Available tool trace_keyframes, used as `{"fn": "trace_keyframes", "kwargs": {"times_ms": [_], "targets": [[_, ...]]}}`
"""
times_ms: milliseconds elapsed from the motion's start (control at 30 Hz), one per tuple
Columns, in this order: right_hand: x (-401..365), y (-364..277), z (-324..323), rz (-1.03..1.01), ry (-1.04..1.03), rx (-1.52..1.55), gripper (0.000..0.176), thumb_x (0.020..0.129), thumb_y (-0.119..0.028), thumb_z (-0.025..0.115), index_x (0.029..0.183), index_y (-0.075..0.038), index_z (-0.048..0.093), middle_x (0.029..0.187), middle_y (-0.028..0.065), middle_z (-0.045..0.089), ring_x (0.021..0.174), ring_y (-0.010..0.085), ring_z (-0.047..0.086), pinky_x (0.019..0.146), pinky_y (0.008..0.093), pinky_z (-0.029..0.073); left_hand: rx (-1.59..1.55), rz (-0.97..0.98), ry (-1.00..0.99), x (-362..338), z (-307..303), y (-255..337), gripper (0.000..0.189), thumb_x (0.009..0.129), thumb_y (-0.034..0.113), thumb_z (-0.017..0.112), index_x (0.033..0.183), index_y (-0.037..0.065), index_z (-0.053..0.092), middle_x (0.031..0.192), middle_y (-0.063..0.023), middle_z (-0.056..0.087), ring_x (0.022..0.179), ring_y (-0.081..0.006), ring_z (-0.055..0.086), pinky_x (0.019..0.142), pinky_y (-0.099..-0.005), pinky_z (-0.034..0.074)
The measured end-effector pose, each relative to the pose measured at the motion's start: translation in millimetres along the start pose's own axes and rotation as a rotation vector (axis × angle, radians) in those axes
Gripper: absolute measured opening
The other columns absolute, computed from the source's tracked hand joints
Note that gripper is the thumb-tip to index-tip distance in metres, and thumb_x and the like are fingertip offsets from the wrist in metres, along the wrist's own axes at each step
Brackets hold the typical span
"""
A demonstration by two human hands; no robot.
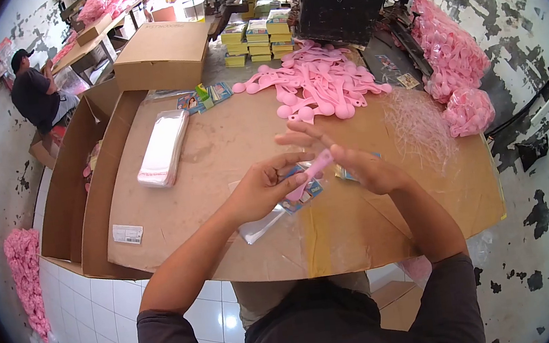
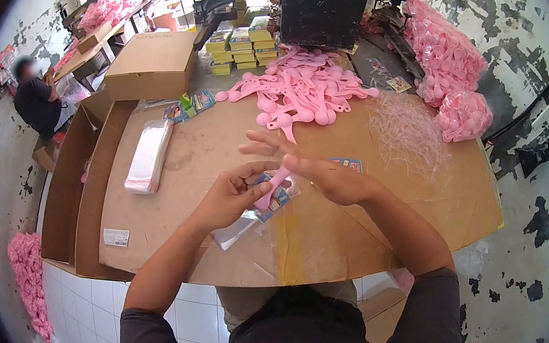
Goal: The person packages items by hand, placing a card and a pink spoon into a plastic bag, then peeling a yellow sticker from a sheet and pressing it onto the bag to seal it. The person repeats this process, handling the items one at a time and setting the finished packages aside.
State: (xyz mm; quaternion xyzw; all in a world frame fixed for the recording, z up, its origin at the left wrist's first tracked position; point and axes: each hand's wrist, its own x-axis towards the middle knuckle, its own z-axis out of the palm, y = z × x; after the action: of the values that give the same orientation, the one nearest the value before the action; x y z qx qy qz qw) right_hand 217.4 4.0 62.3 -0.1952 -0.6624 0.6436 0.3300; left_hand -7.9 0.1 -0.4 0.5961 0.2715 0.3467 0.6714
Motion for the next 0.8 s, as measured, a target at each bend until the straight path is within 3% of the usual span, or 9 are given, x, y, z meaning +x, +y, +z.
{"fn": "trace_keyframes", "kwargs": {"times_ms": [33, 133, 233, 333, 433, 533, 633, 733, 800], "targets": [[-1, 4, 0, 0.005, -0.05, 0.206, 0.06, 0.107, -0.035, 0.045, 0.158, -0.004, 0.034, 0.152, 0.0156, 0.05, 0.145, 0.0276, 0.041, 0.12, 0.0407, 0.029, -0.061, 0.021, -0.044, 0, -1, 2, 0.046, 0.104, 0.017, 0.063, 0.145, -0.001, 0.051, 0.119, -0.0092, 0.072, 0.105, -0.0114, 0.068, 0.088, -0.0269, 0.055], [3, -4, -15, -0.139, -0.063, 0.244, 0.055, 0.108, -0.029, 0.046, 0.156, -0.005, 0.038, 0.152, 0.0142, 0.05, 0.146, 0.0256, 0.041, 0.12, 0.0409, 0.029, -0.133, 0.003, -0.108, -5, -4, 9, 0.045, 0.105, 0.017, 0.062, 0.145, 0.0, 0.051, 0.12, -0.0091, 0.072, 0.105, -0.0118, 0.068, 0.088, -0.0269, 0.054], [-6, -16, -27, -0.064, -0.009, -0.309, 0.039, 0.105, -0.02, 0.054, 0.141, -0.004, 0.056, 0.14, 0.0118, 0.06, 0.135, 0.0236, 0.052, 0.113, 0.0393, 0.038, -0.129, -0.013, -0.154, -7, -6, 11, 0.046, 0.104, 0.019, 0.063, 0.145, 0.001, 0.051, 0.122, -0.0094, 0.071, 0.107, -0.0124, 0.068, 0.09, -0.0275, 0.053], [-7, -26, -20, -0.144, -0.127, -0.615, 0.017, 0.1, -0.008, 0.063, 0.115, -0.004, 0.07, 0.12, 0.0078, 0.068, 0.116, 0.021, 0.062, 0.1, 0.0364, 0.047, -0.156, -0.012, -0.189, -4, -5, 3, 0.049, 0.104, 0.021, 0.064, 0.146, 0.002, 0.049, 0.124, -0.0095, 0.07, 0.113, -0.0131, 0.066, 0.095, -0.0287, 0.051], [-7, -46, 2, -0.203, -0.068, -0.669, 0.004, 0.093, -0.002, 0.069, 0.097, -0.002, 0.072, 0.103, 0.0069, 0.068, 0.1, 0.021, 0.065, 0.089, 0.0345, 0.05, -0.119, 0.059, -0.221, 1, -2, 2, 0.05, 0.104, 0.022, 0.064, 0.146, 0.002, 0.048, 0.128, -0.0093, 0.068, 0.119, -0.0139, 0.063, 0.1, -0.0298, 0.049], [-6, -66, 10, -0.341, 0.094, -0.853, 0.007, 0.09, -0.002, 0.071, 0.098, -0.004, 0.072, 0.1, 0.0088, 0.067, 0.1, 0.023, 0.064, 0.088, 0.0355, 0.05, -0.015, 0.123, -0.123, 3, 3, 17, 0.047, 0.105, 0.015, 0.06, 0.146, -0.001, 0.047, 0.137, -0.0111, 0.063, 0.125, -0.0148, 0.06, 0.106, -0.0313, 0.047], [0, -80, 14, -0.563, 0.286, -1.048, 0.01, 0.088, -0.003, 0.072, 0.097, -0.004, 0.072, 0.091, 0.0086, 0.066, 0.089, 0.0222, 0.064, 0.079, 0.0345, 0.05, 0.055, 0.116, -0.008, 5, 2, 28, 0.047, 0.103, 0.01, 0.059, 0.147, -0.002, 0.047, 0.14, -0.0109, 0.061, 0.127, -0.0163, 0.059, 0.109, -0.0325, 0.045], [-3, -78, 11, -0.254, 0.241, -1.161, 0.009, 0.089, -0.005, 0.071, 0.098, -0.004, 0.073, 0.085, 0.0066, 0.065, 0.076, 0.02, 0.062, 0.069, 0.0338, 0.049, 0.219, 0.232, 0.019, 6, 3, 22, 0.048, 0.1, 0.009, 0.061, 0.147, 0.001, 0.049, 0.137, -0.0098, 0.063, 0.125, -0.0178, 0.061, 0.107, -0.0336, 0.046], [-6, -82, 13, -0.227, 0.353, -1.137, 0.01, 0.09, -0.008, 0.072, 0.099, -0.004, 0.073, 0.082, 0.0059, 0.065, 0.068, 0.0178, 0.06, 0.064, 0.0325, 0.047, 0.342, 0.281, 0.003, 8, 4, 26, 0.05, 0.099, 0.007, 0.062, 0.147, 0.001, 0.049, 0.136, -0.0096, 0.063, 0.125, -0.0174, 0.061, 0.106, -0.0333, 0.047]]}}
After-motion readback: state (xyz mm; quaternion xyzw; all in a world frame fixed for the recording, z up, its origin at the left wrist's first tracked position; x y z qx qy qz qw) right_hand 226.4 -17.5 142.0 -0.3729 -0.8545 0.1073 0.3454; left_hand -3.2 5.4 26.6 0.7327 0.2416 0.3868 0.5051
